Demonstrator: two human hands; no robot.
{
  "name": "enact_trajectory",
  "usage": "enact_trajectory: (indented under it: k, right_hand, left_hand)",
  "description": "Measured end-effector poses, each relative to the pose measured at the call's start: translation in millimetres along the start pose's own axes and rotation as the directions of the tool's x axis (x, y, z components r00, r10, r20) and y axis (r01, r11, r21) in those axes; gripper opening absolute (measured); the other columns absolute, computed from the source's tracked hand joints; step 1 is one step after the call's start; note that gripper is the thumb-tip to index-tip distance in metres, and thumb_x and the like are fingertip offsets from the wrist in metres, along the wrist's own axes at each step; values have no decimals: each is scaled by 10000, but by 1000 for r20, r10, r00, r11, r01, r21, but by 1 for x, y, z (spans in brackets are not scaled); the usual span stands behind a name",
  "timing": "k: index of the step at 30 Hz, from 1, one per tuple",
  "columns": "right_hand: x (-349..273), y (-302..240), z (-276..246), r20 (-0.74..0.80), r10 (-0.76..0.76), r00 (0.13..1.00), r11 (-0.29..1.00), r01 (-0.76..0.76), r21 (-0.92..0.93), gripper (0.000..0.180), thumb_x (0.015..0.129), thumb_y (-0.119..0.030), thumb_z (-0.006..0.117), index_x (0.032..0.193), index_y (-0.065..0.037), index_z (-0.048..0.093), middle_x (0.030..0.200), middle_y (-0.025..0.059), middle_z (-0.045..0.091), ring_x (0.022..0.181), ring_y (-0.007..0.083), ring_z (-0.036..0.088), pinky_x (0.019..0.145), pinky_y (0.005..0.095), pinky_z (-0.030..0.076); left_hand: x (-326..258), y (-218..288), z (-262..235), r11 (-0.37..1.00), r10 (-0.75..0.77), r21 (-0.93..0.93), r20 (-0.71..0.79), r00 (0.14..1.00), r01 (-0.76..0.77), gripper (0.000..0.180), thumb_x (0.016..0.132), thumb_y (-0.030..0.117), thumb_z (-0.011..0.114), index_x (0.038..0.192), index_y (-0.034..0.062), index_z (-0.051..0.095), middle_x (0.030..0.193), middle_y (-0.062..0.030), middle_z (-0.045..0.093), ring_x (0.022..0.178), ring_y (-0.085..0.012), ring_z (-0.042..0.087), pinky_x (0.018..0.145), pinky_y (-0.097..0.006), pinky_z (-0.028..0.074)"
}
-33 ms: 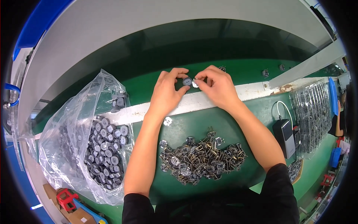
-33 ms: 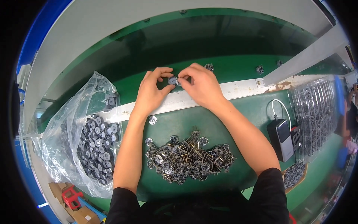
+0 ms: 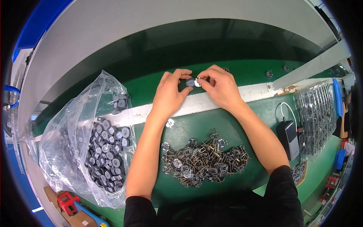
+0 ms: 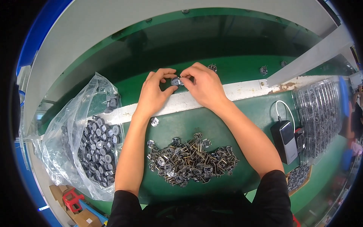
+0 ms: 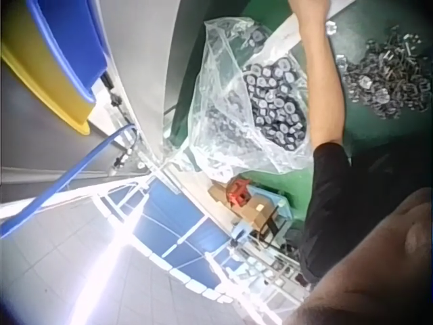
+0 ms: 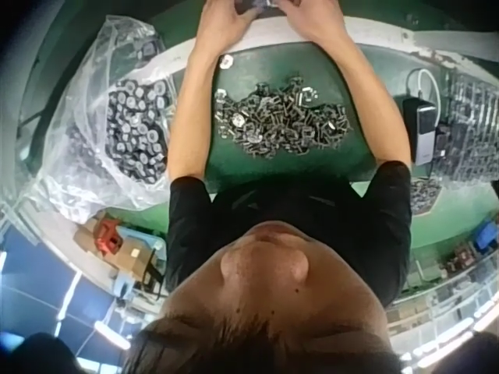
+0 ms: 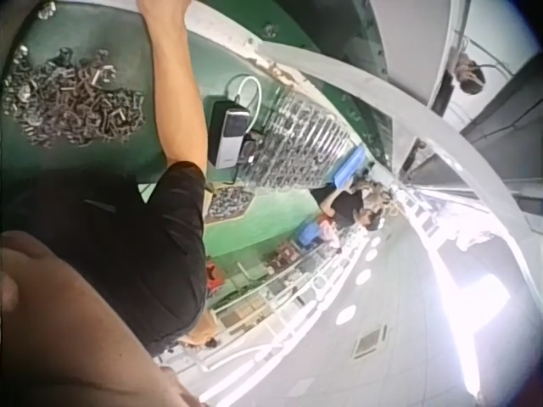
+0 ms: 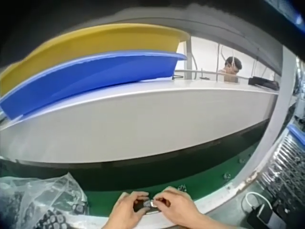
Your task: The person assembles small plastic bases and metal connectors by hand at a workstation.
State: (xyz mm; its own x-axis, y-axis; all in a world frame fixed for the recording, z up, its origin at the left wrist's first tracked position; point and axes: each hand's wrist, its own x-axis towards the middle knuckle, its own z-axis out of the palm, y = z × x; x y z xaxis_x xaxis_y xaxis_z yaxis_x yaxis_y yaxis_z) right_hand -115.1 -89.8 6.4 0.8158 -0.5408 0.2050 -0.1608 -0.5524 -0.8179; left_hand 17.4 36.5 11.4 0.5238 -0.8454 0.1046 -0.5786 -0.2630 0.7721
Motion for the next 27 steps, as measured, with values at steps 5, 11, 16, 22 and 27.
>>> enact_trajectory:
  k: [5,11,16,22,27]
  right_hand:
    - [8,0,6,-5,28,1000,988,-29,-150,105,877,-148,677,925,-56,695,918,62,643,801,264,660,697,383,508]
    - [7,0,7,24,45,999,982,-39,-187,102,886,-141,652,919,-54,693,914,66,638,808,289,655,699,405,507]
    - [5,-4,12,-20,-27,999,953,19,-303,89,884,-126,634,894,-53,683,886,74,627,813,304,652,700,419,509]
    - [6,-2,8,-54,82,995,972,-92,-218,85,864,-136,651,859,-54,673,872,72,634,791,310,649,690,426,504]
    - [3,-3,11,-73,48,996,961,-66,-267,86,844,-115,690,870,-34,683,878,73,657,744,265,650,668,377,496]
  left_hand:
    - [0,-5,7,998,69,13,4,998,-69,439,778,67,750,1189,71,597,1079,-38,713,1026,-273,581,880,-388,494]
    - [0,-6,10,997,74,14,4,997,-74,482,769,78,757,1216,73,576,1078,-29,716,1031,-285,581,882,-393,491]
    - [-1,-5,9,995,85,61,-14,996,-84,477,760,75,760,1204,68,585,1055,-27,719,1014,-291,583,891,-399,484]
    - [-1,-2,10,988,137,71,-31,990,-135,442,756,62,756,1171,57,604,1012,-49,715,969,-289,589,888,-401,480]
    - [-2,-4,10,984,154,92,-47,987,-150,437,758,60,755,1168,59,604,1008,-48,714,942,-283,590,853,-395,490]
